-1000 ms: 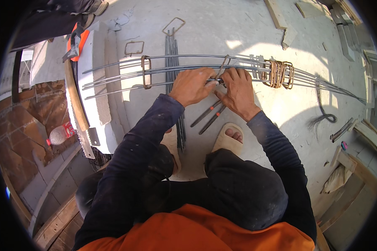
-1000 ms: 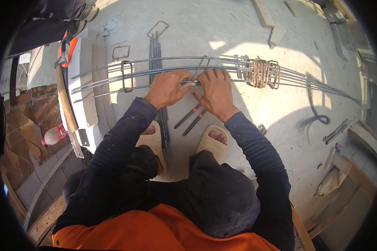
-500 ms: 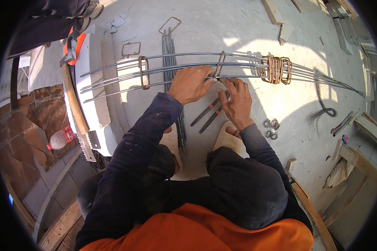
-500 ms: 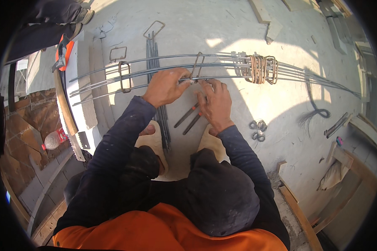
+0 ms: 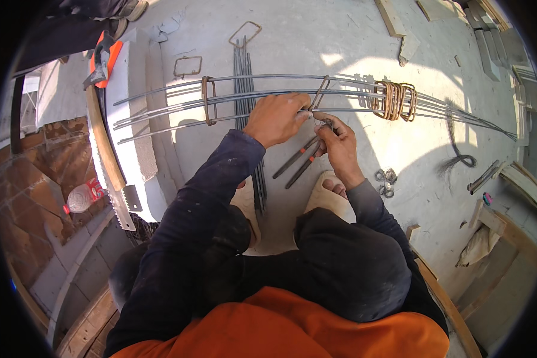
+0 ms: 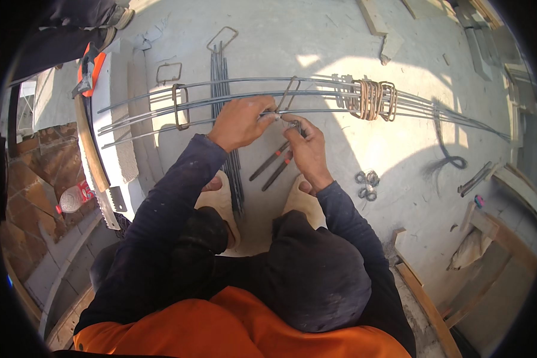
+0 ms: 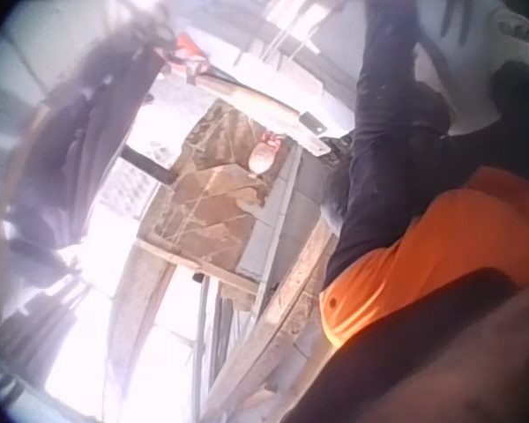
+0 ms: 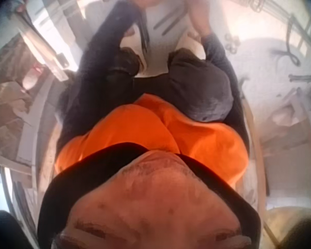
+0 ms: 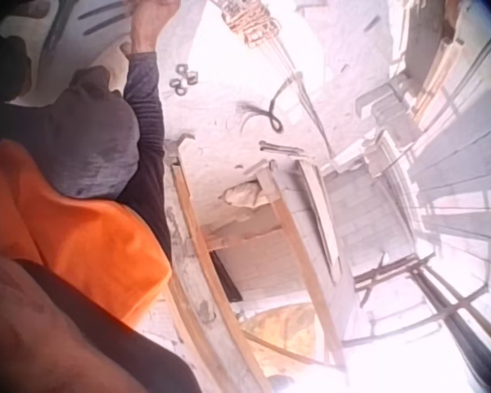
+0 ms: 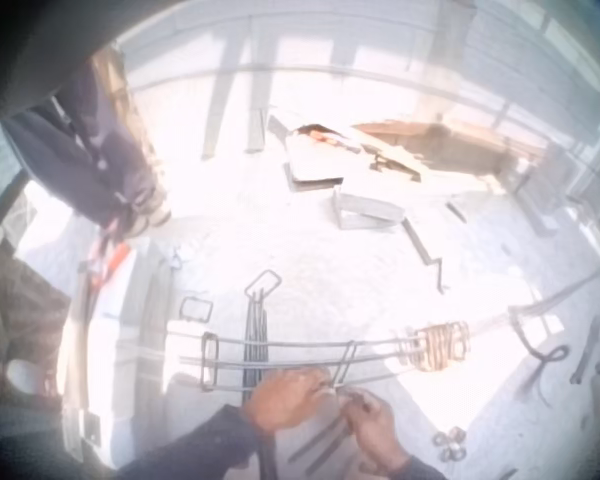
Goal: The person assembles a rebar cage by placing multiple rebar rings over a bundle of straight rebar rods and then securing the rings to the rods with wire using pliers.
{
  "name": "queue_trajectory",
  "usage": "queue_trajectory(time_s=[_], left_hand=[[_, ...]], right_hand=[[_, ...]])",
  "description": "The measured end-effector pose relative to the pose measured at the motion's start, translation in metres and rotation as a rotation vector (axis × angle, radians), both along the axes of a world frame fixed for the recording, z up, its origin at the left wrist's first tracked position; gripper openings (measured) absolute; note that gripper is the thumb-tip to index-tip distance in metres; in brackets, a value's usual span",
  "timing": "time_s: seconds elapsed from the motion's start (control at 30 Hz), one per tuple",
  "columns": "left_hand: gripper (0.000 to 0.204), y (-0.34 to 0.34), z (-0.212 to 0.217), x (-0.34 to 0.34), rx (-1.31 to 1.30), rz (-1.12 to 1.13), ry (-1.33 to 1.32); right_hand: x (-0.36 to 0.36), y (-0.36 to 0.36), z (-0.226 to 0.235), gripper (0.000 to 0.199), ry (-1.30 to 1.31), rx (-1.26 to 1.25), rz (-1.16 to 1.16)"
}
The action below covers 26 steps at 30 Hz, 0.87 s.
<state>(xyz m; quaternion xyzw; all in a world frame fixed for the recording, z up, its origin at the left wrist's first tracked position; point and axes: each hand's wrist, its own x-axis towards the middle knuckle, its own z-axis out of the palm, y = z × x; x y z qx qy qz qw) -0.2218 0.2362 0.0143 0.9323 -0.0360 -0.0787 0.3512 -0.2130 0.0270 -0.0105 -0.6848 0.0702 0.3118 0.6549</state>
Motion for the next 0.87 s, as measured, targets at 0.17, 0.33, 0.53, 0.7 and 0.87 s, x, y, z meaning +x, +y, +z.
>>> queue_trajectory(time_s=[0.17,0.33,0.53,0.7,0.87], left_hand=[[0.021,0.001,-0.006,-0.003,-0.004,-0.01,-0.075],[0.016,0.004,-0.015,-0.005,-0.015,-0.051,-0.188],[0.021,0.009,-0.015,-0.003,-0.081,-0.032,-0.113],[0.028,0.006,-0.007,0.01,-0.105,0.008,0.078],[0.035,0.008,-0.006,0.013,-0.144,0.018,0.147]], right_hand=[[0.017,-0.003,0.015,0.03,0.113,0.01,0.077],[0.033,0.011,0.03,0.03,0.313,0.019,0.01],[0.022,0.018,0.027,0.031,0.346,0.048,-0.034],[0.013,0.009,0.007,0.023,0.312,0.145,-0.063],[-0.001,0.0,0.006,0.031,0.183,-0.077,0.121]])
